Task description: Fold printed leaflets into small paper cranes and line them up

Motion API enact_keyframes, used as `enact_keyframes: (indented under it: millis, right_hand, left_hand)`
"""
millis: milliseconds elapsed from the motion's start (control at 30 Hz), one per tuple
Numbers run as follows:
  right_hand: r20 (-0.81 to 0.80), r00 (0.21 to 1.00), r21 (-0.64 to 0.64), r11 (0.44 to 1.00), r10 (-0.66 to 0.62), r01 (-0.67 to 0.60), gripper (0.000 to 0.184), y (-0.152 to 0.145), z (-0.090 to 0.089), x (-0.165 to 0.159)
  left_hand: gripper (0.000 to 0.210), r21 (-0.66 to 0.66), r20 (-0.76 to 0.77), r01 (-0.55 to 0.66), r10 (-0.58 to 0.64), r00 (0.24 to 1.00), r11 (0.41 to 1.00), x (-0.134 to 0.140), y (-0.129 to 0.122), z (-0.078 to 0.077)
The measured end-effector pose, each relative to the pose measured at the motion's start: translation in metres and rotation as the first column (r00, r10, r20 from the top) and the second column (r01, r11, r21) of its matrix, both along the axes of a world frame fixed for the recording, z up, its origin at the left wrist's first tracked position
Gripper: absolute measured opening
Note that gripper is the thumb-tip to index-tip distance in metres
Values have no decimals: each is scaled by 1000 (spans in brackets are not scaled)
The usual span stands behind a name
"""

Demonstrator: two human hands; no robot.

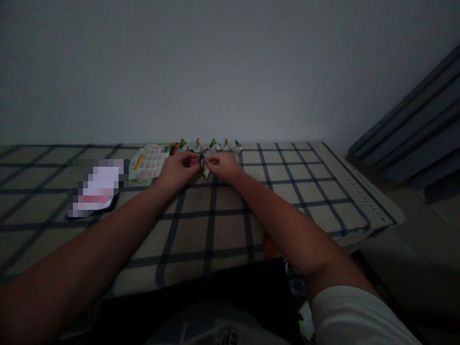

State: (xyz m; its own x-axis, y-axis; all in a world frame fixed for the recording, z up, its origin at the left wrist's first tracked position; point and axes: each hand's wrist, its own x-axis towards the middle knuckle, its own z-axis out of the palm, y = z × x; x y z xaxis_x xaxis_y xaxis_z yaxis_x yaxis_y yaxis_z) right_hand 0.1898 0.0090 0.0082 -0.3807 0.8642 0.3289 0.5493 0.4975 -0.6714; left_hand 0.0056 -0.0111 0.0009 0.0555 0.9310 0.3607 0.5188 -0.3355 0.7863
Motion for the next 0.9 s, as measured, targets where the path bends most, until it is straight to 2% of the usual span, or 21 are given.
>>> enact_keyframes:
  millis: [167, 500, 900]
  right_hand:
    - [-10, 1000, -15, 1000, -17, 17, 17, 2, -3, 1]
    - [48, 999, -55, 998, -12, 15, 9, -3, 10, 0]
    - [114, 993, -65, 998, 1, 6, 18, -2, 11, 3]
  left_hand:
    - [30, 13, -28, 43, -43, 999, 999, 1, -2, 1]
    - [29, 20, -92, 19, -17, 996, 1000, 2, -4, 8]
    - [23, 30, -135, 35, -31, 990, 999, 0, 0, 7]
